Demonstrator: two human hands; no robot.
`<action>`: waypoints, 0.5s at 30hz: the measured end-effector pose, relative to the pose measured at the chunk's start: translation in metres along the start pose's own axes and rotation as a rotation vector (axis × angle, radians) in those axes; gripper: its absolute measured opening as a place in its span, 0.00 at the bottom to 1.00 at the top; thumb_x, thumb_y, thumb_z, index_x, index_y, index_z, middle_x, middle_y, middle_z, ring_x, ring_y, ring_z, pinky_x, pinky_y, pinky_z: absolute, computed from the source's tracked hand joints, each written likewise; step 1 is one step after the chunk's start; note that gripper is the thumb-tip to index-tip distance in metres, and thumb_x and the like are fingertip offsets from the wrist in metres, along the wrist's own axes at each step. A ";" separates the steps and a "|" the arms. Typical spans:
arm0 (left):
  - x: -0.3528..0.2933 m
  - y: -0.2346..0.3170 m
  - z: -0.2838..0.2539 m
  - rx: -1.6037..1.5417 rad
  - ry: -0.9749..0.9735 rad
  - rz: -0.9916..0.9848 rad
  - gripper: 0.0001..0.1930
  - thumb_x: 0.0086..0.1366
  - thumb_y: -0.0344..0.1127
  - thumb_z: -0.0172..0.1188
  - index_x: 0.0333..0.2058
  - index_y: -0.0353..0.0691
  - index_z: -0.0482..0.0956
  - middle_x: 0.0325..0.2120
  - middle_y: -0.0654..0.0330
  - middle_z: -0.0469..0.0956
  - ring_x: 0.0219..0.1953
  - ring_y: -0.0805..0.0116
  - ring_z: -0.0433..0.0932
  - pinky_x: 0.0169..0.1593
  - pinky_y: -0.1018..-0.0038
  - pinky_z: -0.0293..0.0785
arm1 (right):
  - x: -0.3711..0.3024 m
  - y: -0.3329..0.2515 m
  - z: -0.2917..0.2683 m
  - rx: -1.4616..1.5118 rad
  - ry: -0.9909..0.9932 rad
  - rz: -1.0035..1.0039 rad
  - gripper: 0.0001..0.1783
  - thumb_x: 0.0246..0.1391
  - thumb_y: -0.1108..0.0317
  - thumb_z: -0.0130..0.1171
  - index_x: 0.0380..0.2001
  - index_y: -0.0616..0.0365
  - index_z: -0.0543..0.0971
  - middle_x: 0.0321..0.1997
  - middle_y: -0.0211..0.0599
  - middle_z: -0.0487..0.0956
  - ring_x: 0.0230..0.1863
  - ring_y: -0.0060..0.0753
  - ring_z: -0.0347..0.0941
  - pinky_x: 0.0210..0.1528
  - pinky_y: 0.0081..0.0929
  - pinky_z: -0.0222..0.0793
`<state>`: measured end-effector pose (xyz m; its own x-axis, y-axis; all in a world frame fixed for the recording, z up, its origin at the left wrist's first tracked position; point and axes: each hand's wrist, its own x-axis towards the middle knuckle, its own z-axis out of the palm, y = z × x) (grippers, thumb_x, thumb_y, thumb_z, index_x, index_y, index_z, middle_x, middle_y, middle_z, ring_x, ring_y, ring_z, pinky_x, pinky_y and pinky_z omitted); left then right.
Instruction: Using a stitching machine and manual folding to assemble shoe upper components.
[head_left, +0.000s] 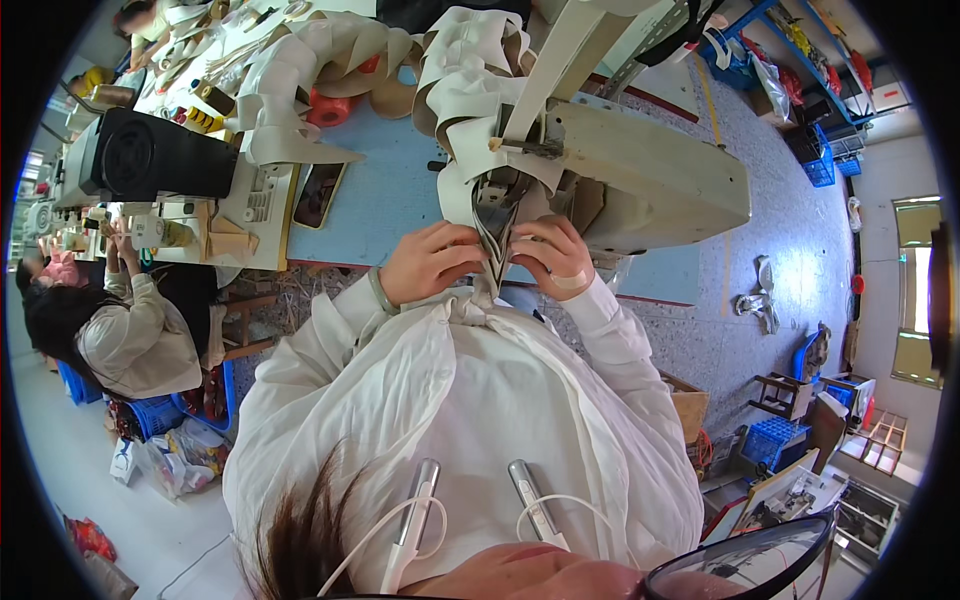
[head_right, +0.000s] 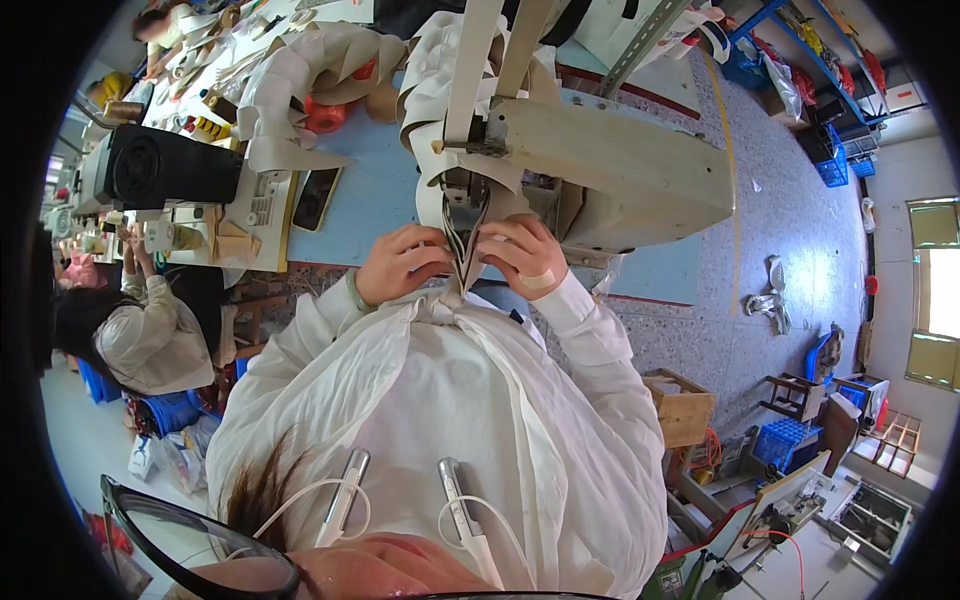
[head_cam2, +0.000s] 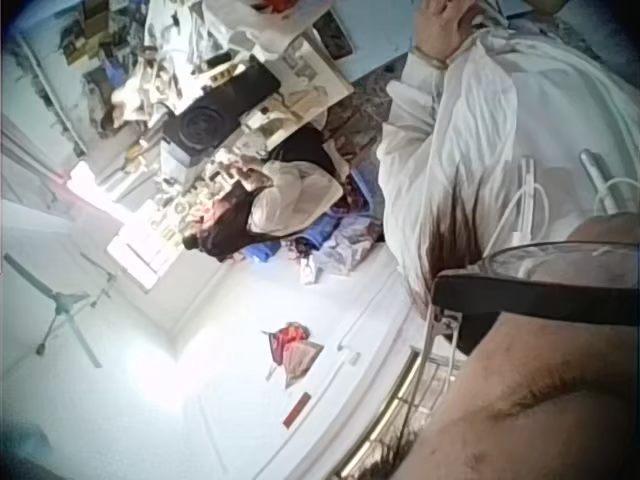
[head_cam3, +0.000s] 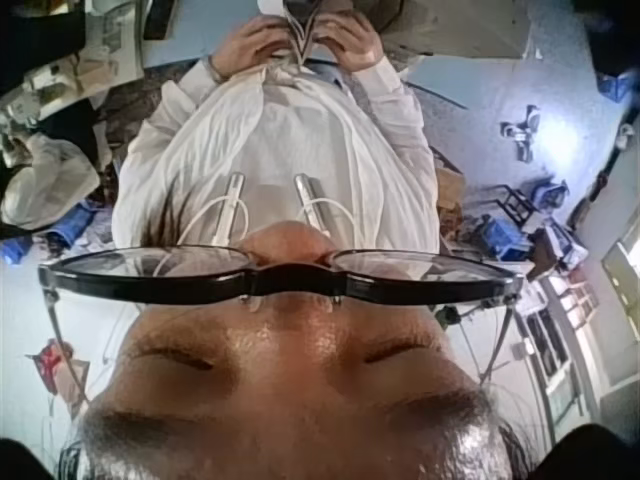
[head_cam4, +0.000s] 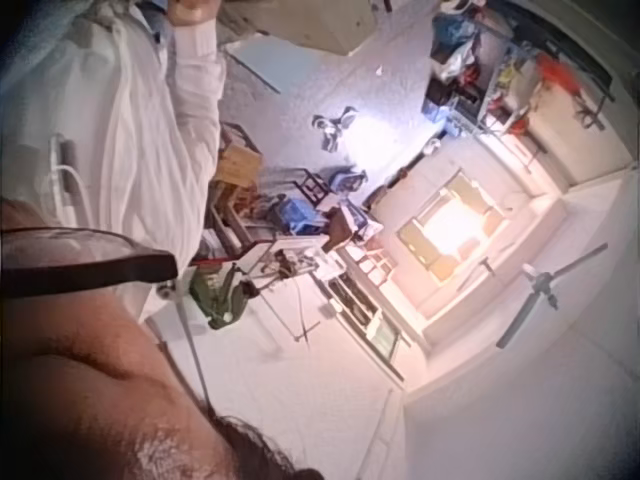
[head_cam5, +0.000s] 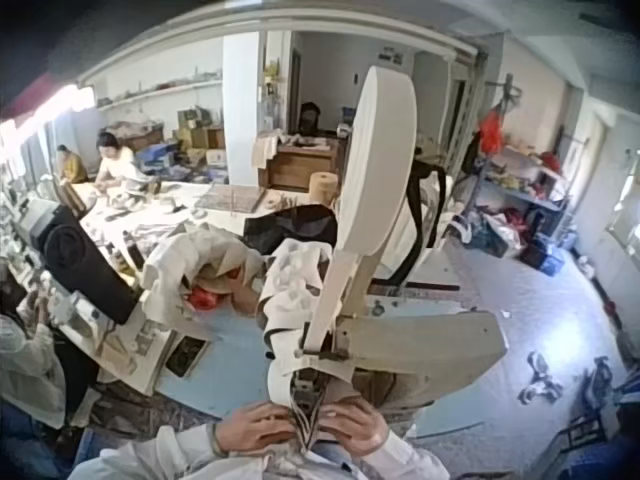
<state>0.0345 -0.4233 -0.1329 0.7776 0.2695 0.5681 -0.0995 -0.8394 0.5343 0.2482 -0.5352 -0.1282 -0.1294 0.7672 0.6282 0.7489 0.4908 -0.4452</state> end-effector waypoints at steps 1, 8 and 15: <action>0.004 -0.001 -0.003 0.034 -0.031 0.030 0.15 0.45 0.30 0.66 0.35 0.48 0.76 0.35 0.65 0.74 0.34 0.64 0.75 0.33 0.71 0.72 | 0.004 0.001 -0.002 -0.021 -0.027 -0.030 0.18 0.33 0.73 0.67 0.33 0.51 0.77 0.41 0.27 0.76 0.39 0.39 0.71 0.39 0.34 0.70; 0.019 -0.007 -0.017 0.079 -0.161 0.147 0.13 0.43 0.30 0.65 0.31 0.46 0.76 0.33 0.66 0.74 0.34 0.65 0.75 0.33 0.72 0.73 | 0.014 0.010 -0.002 -0.080 -0.126 -0.107 0.19 0.31 0.73 0.68 0.32 0.47 0.78 0.34 0.24 0.76 0.37 0.36 0.71 0.36 0.32 0.69; 0.038 0.000 -0.055 -0.349 -0.125 -0.204 0.08 0.51 0.22 0.62 0.28 0.40 0.73 0.37 0.58 0.80 0.25 0.71 0.77 0.26 0.73 0.70 | 0.039 0.000 -0.029 0.050 0.071 -0.087 0.17 0.26 0.78 0.65 0.28 0.51 0.80 0.32 0.29 0.78 0.33 0.37 0.73 0.32 0.29 0.71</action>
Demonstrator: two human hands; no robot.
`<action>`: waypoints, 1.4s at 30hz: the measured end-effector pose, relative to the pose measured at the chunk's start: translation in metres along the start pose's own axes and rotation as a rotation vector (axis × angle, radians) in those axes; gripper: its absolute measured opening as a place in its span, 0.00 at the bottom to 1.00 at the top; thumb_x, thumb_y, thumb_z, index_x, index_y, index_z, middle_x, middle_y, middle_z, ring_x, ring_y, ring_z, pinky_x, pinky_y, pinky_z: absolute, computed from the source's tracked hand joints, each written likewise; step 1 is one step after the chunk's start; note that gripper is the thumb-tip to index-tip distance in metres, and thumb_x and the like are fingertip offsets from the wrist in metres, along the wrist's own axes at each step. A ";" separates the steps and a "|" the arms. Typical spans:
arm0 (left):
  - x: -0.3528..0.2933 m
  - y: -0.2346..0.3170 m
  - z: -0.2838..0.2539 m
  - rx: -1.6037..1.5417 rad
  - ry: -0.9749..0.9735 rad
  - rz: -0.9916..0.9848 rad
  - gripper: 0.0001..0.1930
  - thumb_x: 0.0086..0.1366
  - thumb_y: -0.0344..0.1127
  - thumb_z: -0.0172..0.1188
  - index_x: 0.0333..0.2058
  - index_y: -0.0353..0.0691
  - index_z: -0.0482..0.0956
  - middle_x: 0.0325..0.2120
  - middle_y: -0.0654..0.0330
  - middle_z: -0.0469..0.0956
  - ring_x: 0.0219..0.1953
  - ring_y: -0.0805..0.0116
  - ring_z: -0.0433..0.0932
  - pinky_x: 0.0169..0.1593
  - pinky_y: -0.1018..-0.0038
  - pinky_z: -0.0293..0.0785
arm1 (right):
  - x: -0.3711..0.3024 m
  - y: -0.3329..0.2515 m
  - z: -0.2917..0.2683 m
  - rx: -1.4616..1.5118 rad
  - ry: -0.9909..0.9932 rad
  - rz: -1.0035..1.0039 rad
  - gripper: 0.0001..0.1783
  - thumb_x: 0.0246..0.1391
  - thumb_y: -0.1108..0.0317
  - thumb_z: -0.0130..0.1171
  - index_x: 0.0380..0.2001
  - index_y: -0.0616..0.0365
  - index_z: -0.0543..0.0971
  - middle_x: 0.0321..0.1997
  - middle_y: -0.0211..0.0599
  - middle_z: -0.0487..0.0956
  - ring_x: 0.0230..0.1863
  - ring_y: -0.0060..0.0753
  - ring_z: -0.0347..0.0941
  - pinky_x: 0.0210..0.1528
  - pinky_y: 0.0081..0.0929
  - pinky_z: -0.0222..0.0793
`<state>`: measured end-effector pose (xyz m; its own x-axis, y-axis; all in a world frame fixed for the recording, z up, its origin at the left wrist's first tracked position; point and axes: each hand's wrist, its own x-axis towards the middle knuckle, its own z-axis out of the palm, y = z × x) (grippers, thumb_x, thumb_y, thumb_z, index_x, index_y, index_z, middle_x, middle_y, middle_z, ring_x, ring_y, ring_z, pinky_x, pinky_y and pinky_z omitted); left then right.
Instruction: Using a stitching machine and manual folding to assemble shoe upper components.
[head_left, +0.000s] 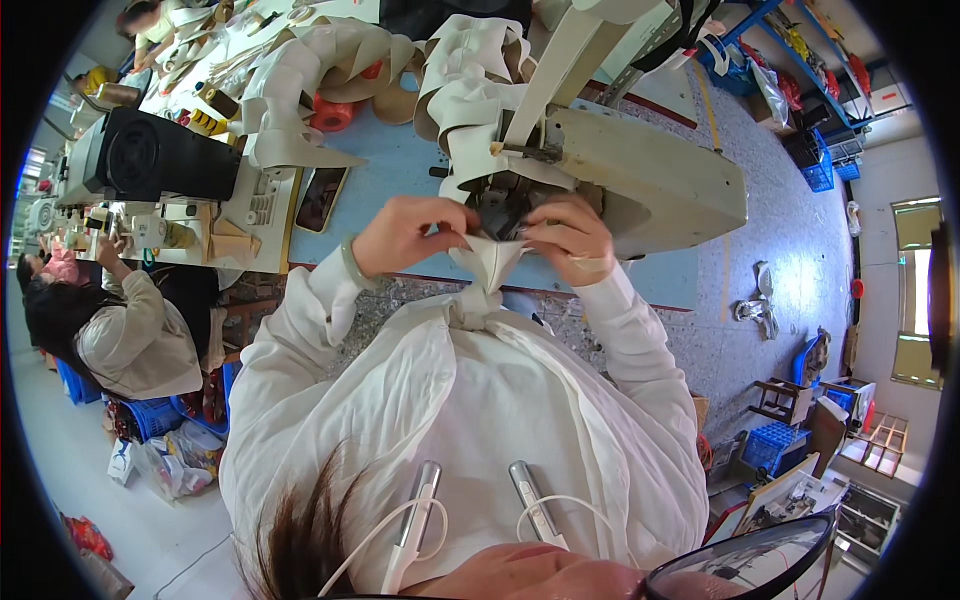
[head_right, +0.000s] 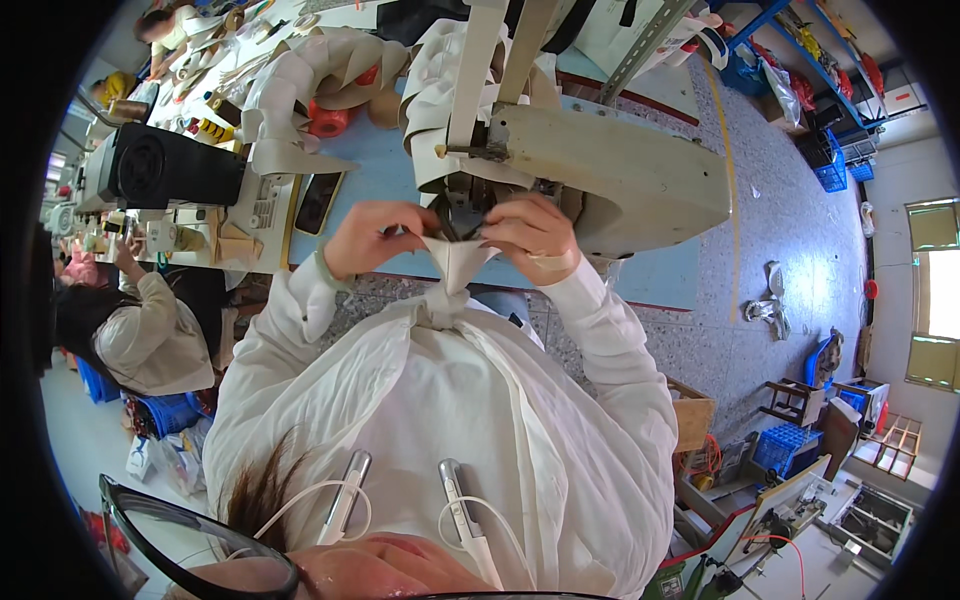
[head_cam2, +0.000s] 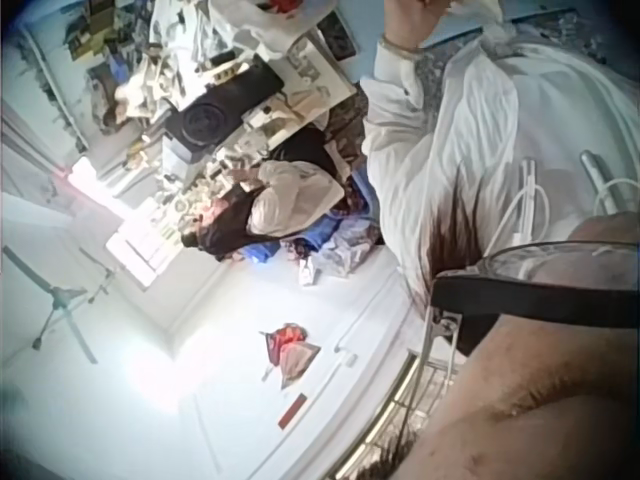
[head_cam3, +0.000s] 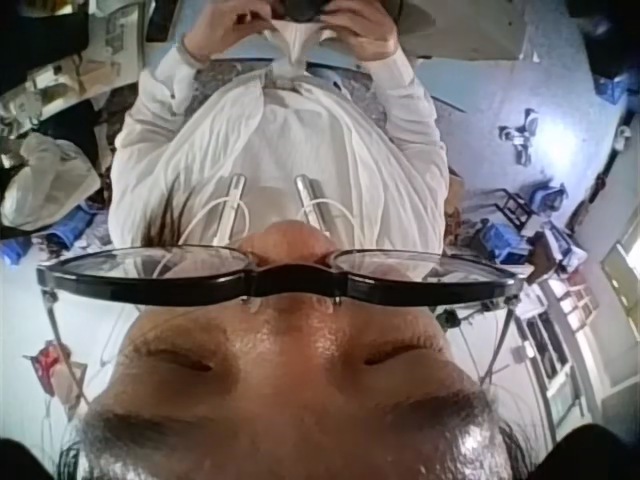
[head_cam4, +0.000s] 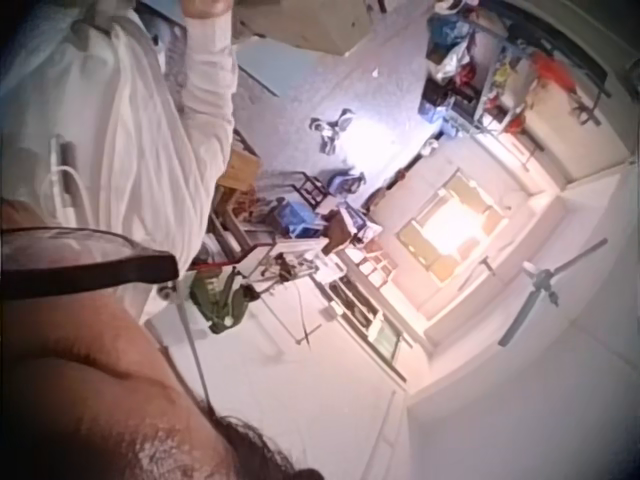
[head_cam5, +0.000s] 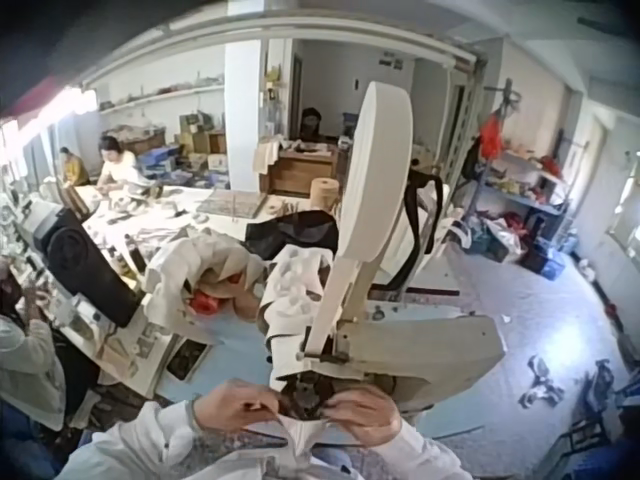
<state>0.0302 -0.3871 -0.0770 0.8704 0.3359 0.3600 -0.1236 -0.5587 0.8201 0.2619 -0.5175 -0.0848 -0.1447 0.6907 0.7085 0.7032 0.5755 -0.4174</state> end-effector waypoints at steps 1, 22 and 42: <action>0.003 0.006 -0.006 -0.140 0.014 -0.087 0.08 0.53 0.22 0.62 0.28 0.40 0.72 0.36 0.58 0.80 0.24 0.71 0.76 0.26 0.73 0.70 | 0.010 -0.004 -0.008 -0.041 0.041 -0.027 0.17 0.26 0.78 0.65 0.28 0.52 0.80 0.33 0.30 0.78 0.33 0.37 0.74 0.31 0.29 0.71; 0.031 0.008 -0.013 -0.151 0.205 -0.243 0.08 0.60 0.32 0.62 0.32 0.35 0.72 0.21 0.70 0.71 0.22 0.87 0.65 0.25 0.85 0.61 | 0.014 -0.017 -0.003 0.745 0.285 1.094 0.07 0.47 0.72 0.65 0.30 0.62 0.78 0.24 0.27 0.76 0.20 0.14 0.66 0.18 0.15 0.57; 0.036 0.008 0.007 0.196 0.661 -0.072 0.17 0.53 0.23 0.63 0.43 0.39 0.76 0.39 0.59 0.75 0.23 0.74 0.74 0.25 0.81 0.68 | -0.014 0.038 0.009 0.684 0.575 0.853 0.14 0.50 0.64 0.62 0.41 0.54 0.77 0.36 0.35 0.77 0.26 0.25 0.73 0.25 0.21 0.67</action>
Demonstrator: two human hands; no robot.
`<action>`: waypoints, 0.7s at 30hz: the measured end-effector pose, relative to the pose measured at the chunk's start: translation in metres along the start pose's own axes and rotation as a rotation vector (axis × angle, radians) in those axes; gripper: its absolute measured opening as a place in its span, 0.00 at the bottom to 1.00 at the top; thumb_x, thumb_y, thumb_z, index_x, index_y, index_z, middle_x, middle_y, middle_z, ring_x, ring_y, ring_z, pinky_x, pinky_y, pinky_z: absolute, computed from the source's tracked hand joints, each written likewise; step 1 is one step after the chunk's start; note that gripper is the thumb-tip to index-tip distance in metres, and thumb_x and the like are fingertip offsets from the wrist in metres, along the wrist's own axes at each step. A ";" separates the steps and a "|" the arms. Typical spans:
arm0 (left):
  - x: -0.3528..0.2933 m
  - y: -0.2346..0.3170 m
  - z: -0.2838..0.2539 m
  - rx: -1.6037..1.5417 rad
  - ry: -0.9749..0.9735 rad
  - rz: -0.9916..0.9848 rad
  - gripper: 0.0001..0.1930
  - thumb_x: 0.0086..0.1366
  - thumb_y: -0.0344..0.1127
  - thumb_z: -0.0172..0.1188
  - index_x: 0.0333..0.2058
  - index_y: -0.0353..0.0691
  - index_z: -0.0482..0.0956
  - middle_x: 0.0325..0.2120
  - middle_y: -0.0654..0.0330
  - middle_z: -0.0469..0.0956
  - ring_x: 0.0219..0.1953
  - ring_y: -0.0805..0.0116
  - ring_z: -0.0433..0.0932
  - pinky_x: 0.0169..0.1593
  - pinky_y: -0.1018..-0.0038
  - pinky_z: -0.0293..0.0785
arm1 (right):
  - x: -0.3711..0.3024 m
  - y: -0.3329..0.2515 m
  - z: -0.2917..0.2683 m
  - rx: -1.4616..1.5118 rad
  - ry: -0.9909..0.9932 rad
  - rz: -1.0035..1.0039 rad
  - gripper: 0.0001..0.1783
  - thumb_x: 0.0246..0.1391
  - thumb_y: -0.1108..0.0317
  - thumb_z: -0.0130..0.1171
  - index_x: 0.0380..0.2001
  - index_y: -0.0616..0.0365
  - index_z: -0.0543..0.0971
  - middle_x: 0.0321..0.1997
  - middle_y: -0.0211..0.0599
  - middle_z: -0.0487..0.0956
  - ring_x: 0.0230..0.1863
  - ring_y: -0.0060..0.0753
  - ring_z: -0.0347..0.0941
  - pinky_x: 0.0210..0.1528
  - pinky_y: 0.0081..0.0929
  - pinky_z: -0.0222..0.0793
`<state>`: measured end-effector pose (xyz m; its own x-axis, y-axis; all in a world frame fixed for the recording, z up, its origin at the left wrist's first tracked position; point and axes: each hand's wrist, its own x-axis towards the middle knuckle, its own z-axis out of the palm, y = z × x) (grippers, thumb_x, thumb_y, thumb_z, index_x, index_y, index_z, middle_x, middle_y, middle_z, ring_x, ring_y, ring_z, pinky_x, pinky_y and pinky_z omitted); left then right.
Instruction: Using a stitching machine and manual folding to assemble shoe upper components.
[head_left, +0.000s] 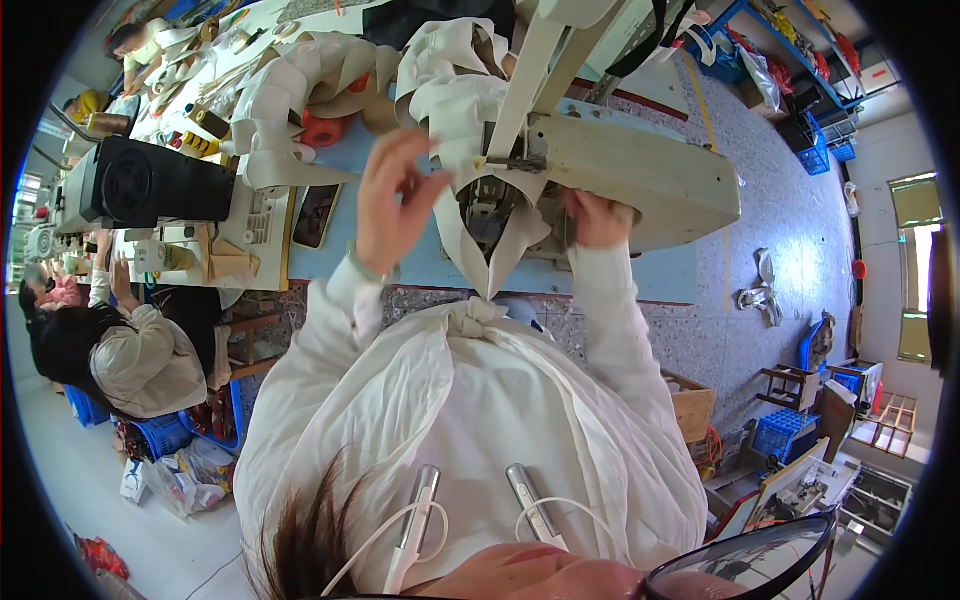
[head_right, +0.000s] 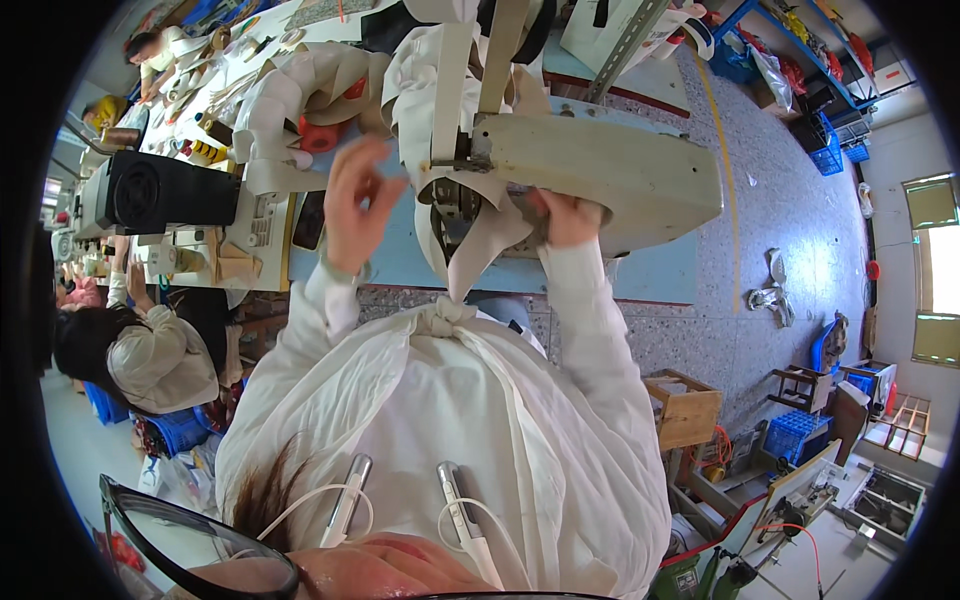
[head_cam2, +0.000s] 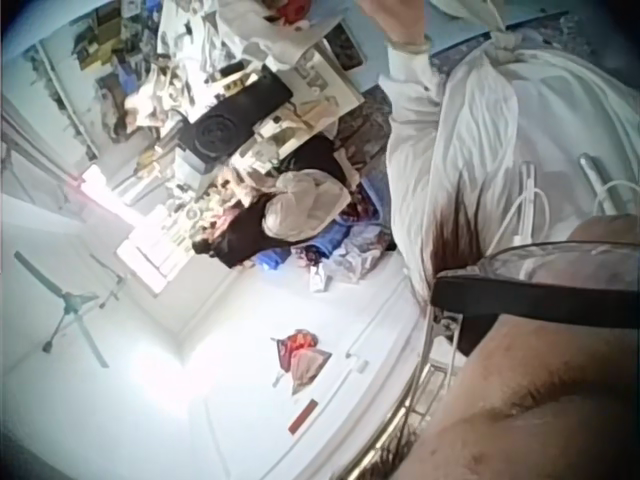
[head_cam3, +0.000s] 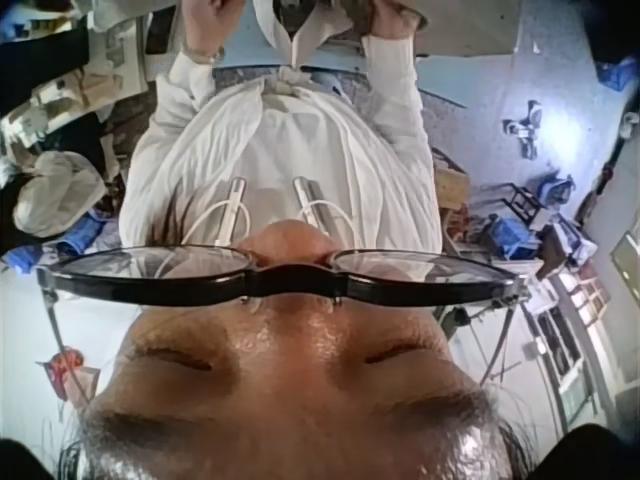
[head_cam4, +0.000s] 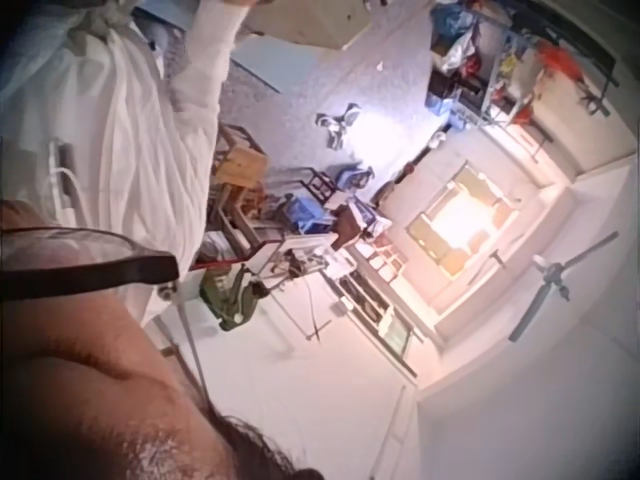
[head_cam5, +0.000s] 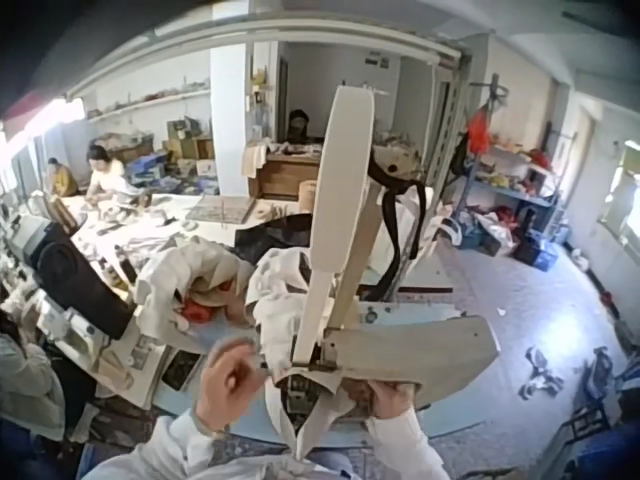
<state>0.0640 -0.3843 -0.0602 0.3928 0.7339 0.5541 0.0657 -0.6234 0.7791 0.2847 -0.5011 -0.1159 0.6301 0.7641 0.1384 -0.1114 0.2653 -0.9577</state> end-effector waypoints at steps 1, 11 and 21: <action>-0.011 0.002 -0.006 -0.021 -0.163 0.067 0.16 0.53 0.23 0.63 0.42 0.38 0.76 0.41 0.57 0.75 0.26 0.71 0.75 0.27 0.80 0.69 | -0.016 -0.011 -0.001 -0.173 0.016 -0.088 0.15 0.48 0.65 0.63 0.41 0.55 0.78 0.36 0.36 0.77 0.26 0.26 0.73 0.26 0.21 0.68; -0.034 -0.010 -0.024 -0.241 -0.674 -0.317 0.10 0.56 0.24 0.62 0.38 0.34 0.76 0.36 0.59 0.77 0.35 0.72 0.77 0.34 0.76 0.73 | -0.031 -0.027 0.012 -0.615 -0.631 -0.292 0.10 0.46 0.82 0.60 0.34 0.62 0.77 0.40 0.39 0.79 0.37 0.30 0.77 0.40 0.24 0.73; 0.000 -0.005 -0.010 -0.412 -0.372 -0.410 0.05 0.63 0.30 0.58 0.34 0.34 0.76 0.25 0.70 0.73 0.27 0.85 0.66 0.31 0.85 0.62 | -0.017 -0.026 0.017 0.146 -0.173 0.318 0.13 0.43 0.80 0.63 0.35 0.61 0.76 0.26 0.28 0.76 0.24 0.16 0.69 0.25 0.13 0.63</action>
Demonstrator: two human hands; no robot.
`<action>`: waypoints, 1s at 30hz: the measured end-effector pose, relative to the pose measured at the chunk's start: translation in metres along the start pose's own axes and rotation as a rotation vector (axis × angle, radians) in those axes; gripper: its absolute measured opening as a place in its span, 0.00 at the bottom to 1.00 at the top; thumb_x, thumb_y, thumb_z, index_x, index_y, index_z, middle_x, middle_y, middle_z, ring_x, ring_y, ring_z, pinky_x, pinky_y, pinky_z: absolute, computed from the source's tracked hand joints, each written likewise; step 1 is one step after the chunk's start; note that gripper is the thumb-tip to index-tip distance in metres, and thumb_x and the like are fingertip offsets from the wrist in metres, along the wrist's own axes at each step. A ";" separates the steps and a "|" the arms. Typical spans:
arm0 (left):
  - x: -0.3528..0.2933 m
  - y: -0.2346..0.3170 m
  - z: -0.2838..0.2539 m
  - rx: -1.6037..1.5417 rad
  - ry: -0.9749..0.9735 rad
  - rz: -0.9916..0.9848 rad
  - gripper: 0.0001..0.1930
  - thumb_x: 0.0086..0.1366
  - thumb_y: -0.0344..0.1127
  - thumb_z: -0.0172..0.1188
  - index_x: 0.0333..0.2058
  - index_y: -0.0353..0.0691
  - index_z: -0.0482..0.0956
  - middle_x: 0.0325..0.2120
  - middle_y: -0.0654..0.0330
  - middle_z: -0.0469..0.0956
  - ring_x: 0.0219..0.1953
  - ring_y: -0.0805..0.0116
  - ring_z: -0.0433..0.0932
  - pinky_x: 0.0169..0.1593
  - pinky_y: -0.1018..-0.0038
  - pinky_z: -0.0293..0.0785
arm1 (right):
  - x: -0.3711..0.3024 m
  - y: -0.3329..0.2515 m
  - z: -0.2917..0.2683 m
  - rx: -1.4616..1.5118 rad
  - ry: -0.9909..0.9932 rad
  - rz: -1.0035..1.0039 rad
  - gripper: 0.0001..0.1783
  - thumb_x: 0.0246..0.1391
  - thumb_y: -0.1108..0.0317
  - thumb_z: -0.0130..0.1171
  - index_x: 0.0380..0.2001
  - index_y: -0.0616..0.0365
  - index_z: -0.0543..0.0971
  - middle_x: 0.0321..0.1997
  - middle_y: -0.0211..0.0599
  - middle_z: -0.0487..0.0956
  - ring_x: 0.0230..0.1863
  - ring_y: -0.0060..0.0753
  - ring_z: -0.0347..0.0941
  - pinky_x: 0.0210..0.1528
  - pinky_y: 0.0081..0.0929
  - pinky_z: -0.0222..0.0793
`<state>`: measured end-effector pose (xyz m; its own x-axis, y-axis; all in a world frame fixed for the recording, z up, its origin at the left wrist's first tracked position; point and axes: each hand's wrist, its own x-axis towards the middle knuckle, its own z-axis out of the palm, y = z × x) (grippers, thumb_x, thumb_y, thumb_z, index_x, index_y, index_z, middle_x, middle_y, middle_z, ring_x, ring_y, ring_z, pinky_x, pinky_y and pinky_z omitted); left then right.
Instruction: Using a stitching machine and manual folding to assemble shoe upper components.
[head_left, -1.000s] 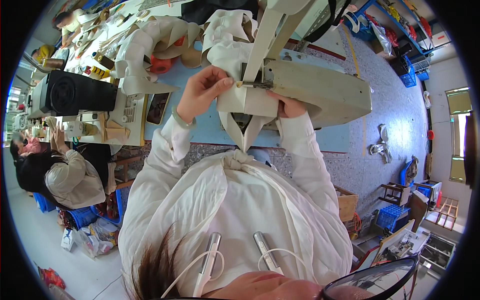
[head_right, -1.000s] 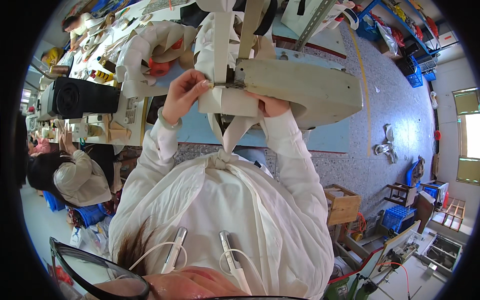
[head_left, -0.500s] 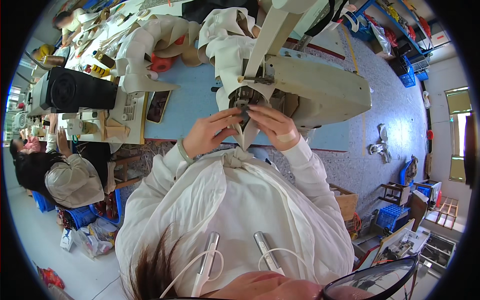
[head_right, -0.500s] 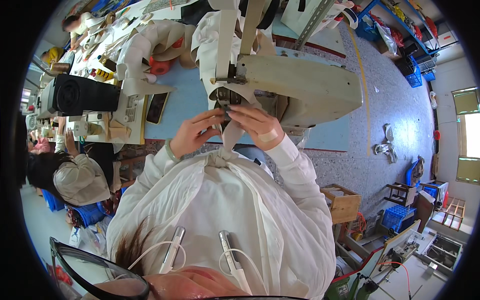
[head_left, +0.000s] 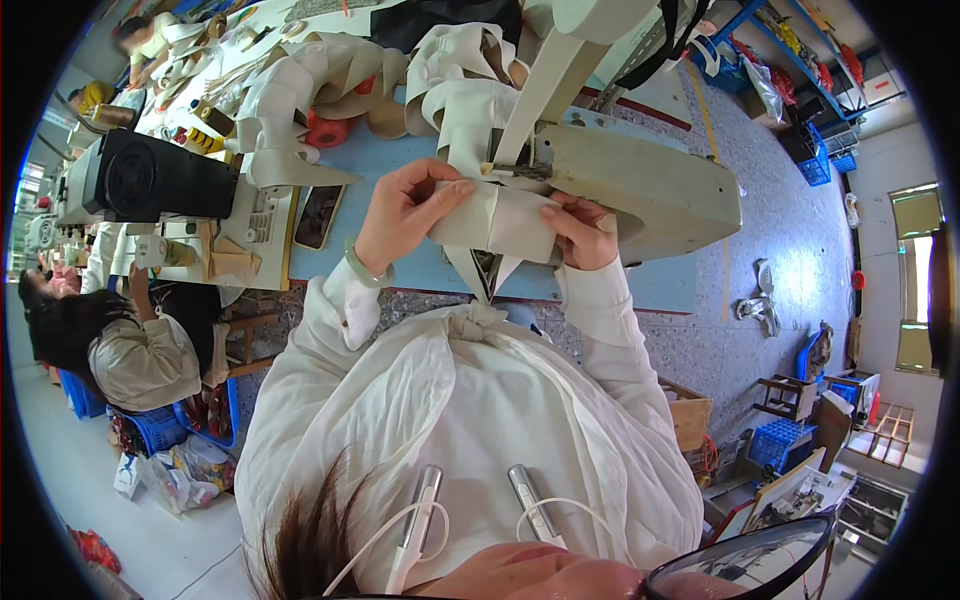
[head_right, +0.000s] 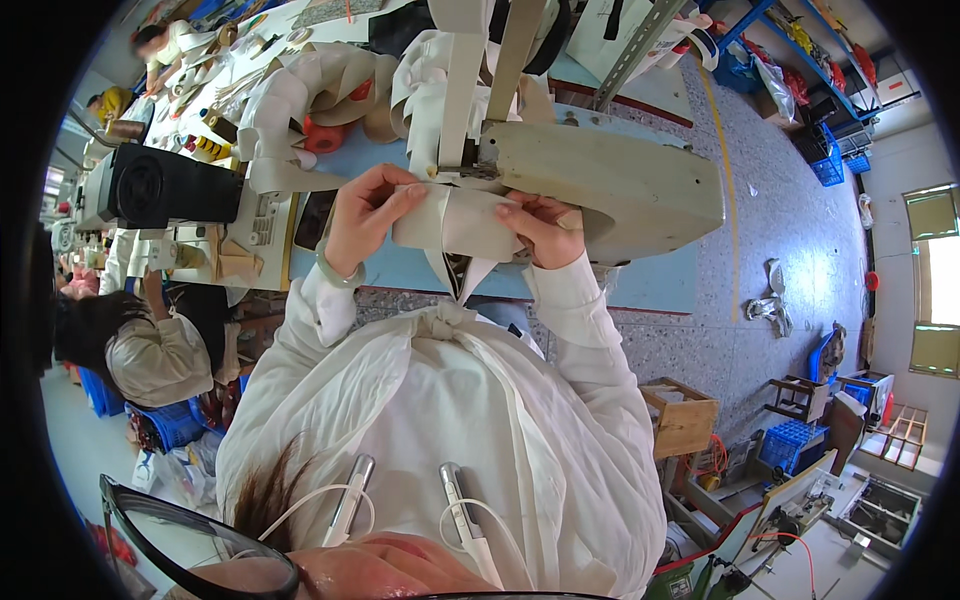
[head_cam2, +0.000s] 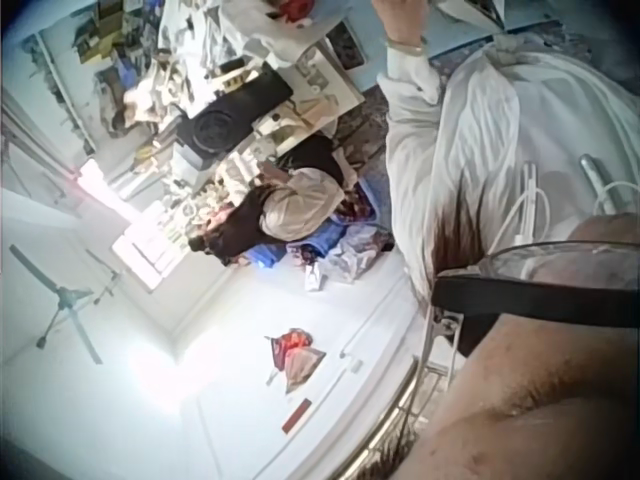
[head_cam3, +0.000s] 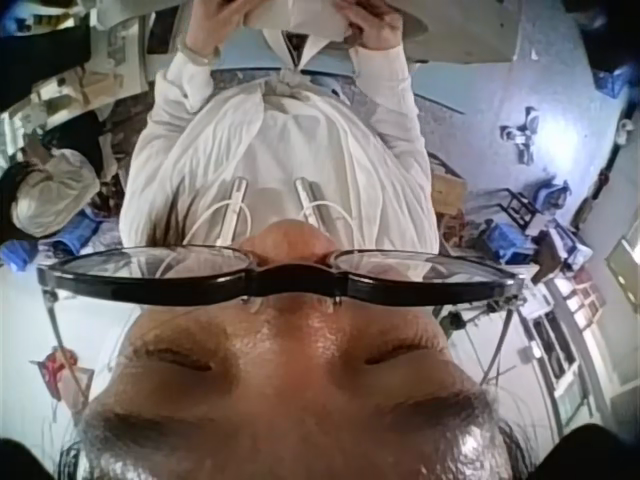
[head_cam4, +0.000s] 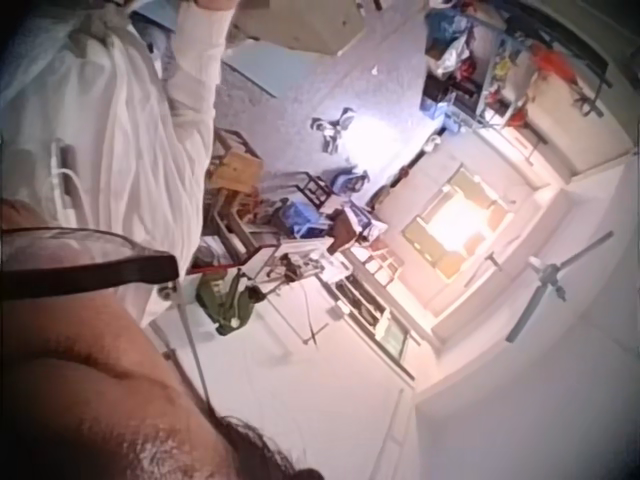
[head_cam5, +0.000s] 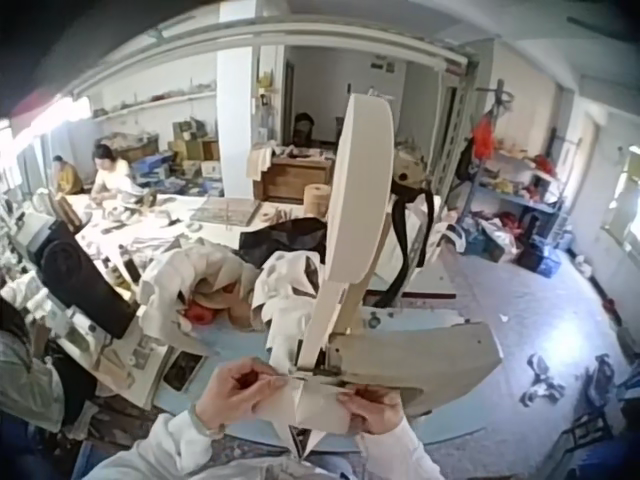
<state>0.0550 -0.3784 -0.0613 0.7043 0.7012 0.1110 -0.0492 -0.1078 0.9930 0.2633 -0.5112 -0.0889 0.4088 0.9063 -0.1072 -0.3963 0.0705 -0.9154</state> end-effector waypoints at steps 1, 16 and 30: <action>0.003 -0.005 0.002 -0.039 0.023 0.018 0.05 0.62 0.30 0.58 0.34 0.34 0.76 0.25 0.70 0.73 0.27 0.85 0.66 0.31 0.85 0.62 | 0.002 -0.002 0.004 -0.011 0.019 -0.018 0.12 0.43 0.80 0.63 0.34 0.60 0.76 0.25 0.28 0.75 0.23 0.17 0.68 0.23 0.14 0.61; 0.016 -0.019 0.005 -0.025 0.331 0.124 0.12 0.59 0.32 0.62 0.41 0.35 0.77 0.29 0.69 0.74 0.21 0.85 0.64 0.23 0.85 0.58 | 0.070 0.040 -0.043 0.040 0.124 -0.226 0.10 0.54 0.63 0.56 0.38 0.53 0.76 0.30 0.28 0.76 0.23 0.21 0.69 0.21 0.19 0.65; -0.048 -0.083 0.023 0.575 -0.061 0.627 0.16 0.50 0.30 0.66 0.41 0.41 0.80 0.42 0.58 0.79 0.32 0.63 0.80 0.33 0.74 0.76 | -0.023 0.051 -0.011 -1.056 -0.238 -0.923 0.17 0.32 0.77 0.66 0.33 0.55 0.82 0.39 0.31 0.80 0.34 0.38 0.74 0.34 0.29 0.73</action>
<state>0.0416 -0.4192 -0.1496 0.7048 0.3549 0.6142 -0.0872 -0.8160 0.5715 0.2426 -0.5328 -0.1372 -0.0084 0.7620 0.6475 0.7653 0.4216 -0.4863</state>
